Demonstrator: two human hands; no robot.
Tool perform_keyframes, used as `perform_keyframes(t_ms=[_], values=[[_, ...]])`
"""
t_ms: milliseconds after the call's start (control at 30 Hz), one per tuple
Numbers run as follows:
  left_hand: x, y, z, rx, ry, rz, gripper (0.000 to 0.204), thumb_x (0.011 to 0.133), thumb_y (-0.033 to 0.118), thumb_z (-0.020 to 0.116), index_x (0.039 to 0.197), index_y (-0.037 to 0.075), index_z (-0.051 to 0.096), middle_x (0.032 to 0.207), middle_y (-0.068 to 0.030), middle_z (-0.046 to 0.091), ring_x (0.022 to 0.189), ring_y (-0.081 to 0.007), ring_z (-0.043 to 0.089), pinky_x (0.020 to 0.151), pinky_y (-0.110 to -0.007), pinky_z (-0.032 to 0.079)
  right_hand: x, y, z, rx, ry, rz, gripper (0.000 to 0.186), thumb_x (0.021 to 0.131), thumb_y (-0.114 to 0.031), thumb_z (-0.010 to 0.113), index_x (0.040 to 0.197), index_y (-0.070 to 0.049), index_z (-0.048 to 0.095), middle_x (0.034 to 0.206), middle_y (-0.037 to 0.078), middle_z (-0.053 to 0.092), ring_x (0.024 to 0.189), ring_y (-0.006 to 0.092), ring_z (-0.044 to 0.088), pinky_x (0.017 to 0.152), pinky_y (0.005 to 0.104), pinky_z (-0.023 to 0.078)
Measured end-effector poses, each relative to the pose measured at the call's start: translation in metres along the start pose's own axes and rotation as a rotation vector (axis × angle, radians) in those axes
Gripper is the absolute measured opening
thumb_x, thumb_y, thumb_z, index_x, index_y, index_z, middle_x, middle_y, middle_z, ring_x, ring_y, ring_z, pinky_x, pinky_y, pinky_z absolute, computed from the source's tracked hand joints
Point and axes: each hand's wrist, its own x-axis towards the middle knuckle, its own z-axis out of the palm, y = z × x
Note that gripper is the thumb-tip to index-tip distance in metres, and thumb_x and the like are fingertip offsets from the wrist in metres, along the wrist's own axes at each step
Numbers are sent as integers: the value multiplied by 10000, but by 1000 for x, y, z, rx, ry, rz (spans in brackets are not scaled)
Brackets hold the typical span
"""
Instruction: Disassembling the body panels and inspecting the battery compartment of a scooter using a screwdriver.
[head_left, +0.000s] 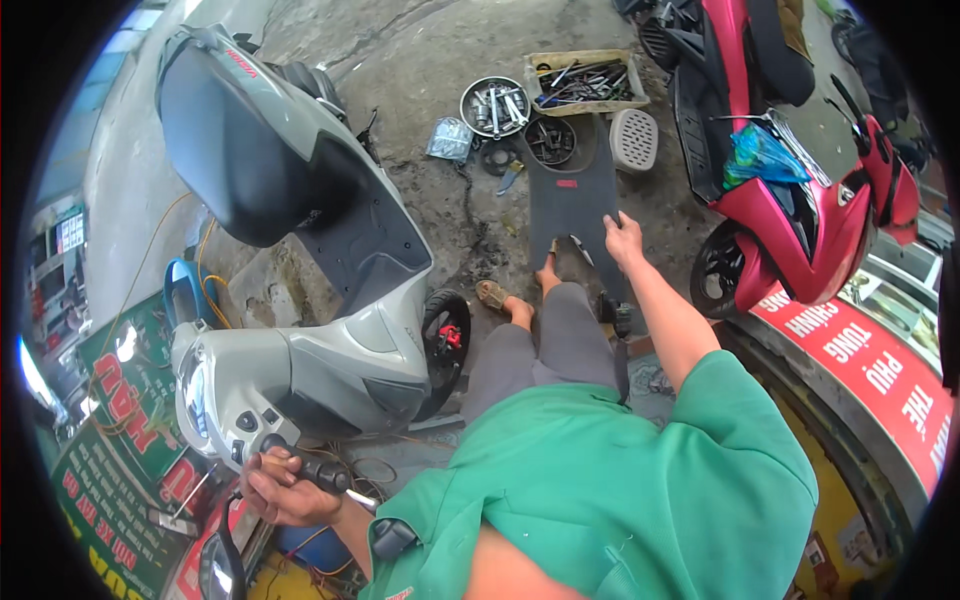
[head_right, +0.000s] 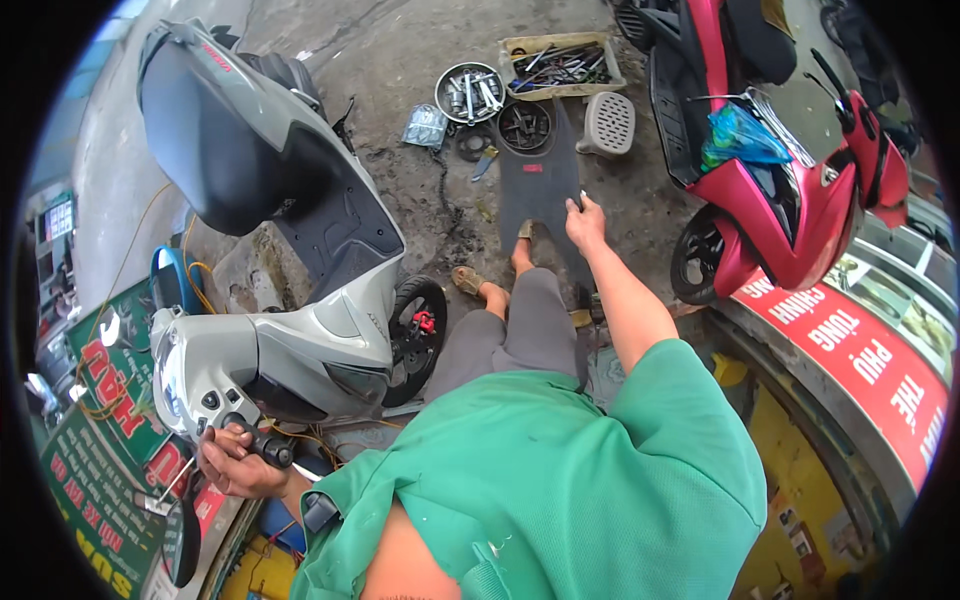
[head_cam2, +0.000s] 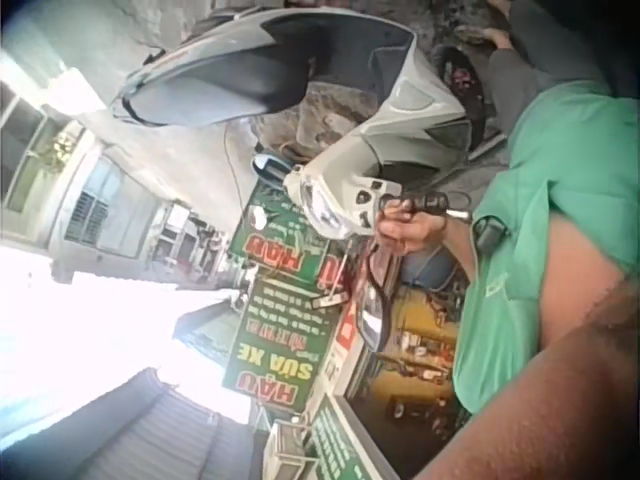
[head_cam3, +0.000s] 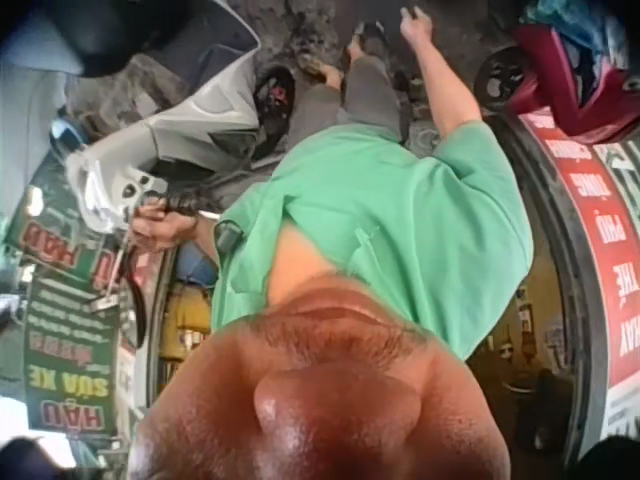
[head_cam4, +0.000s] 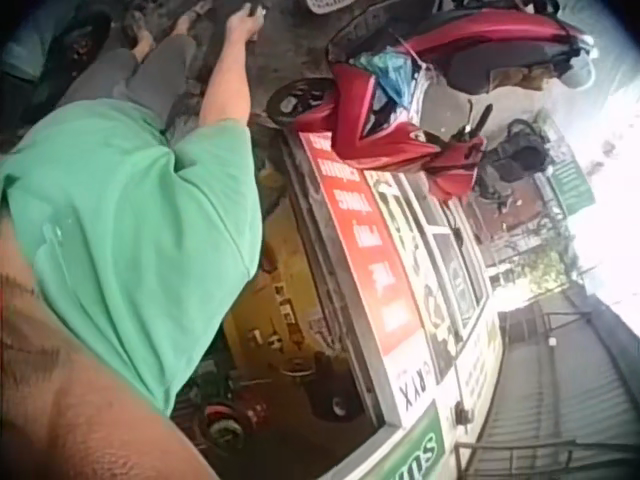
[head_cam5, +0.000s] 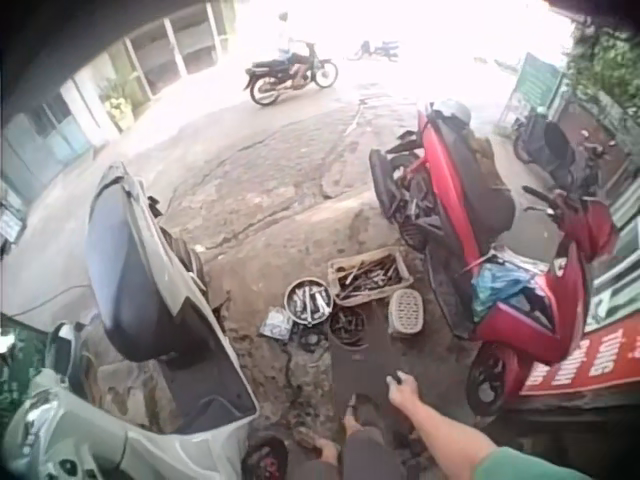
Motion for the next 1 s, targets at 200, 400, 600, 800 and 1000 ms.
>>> perform_keyframes(t_ms=[200, 400, 600, 800, 1000], values=[[16, 6, -9, 119, -287, -67, 294, 1037, 194, 567, 1171, -51, 659, 752, 8, 544, 645, -66, 442, 613, -216, 374, -49, 12, -42, 100, 80, 10, 320, 985, -277, 670, 1182, -28, 709, 1009, 155, 757, 915, 233, 700, 844, 375, 520], [37, 30, 0, 188, -748, -204, 310, 1028, 181, 606, 1268, -5, 671, 891, 26, 595, 691, -28, 449, 599, -196, 348, -39, 153, -83, 514, 410, 565, 364, 1000, -334, 662, 1249, -68, 670, 1136, 76, 704, 860, 188, 640, 811, 341, 510], [35, 23, 3, 219, -761, -221, 346, 1034, 222, 590, 1277, -13, 664, 851, 23, 567, 701, -43, 458, 602, -211, 364, -52, 211, -103, 300, 239, 717, 388, 978, -404, 666, 1249, -127, 632, 978, 21, 690, 740, 167, 628, 665, 449, 462], [33, 7, -1, 43, -371, -136, 463, 1096, 298, 417, 1216, -91, 638, 803, -33, 540, 712, -130, 502, 687, -256, 462, -22, 157, -21, -55, -342, 287, 393, 976, -355, 699, 1172, -14, 700, 949, 92, 718, 810, 175, 677, 679, 346, 563], [32, 8, -42, 886, 98, 3, 502, 1010, 418, 669, 1134, -69, 673, 1018, -124, 702, 857, -164, 622, 782, -292, 522, 114, 66, 55, -224, -517, 174, 436, 911, -412, 719, 1160, -54, 730, 1134, 188, 747, 1101, 317, 711, 977, 402, 537]])
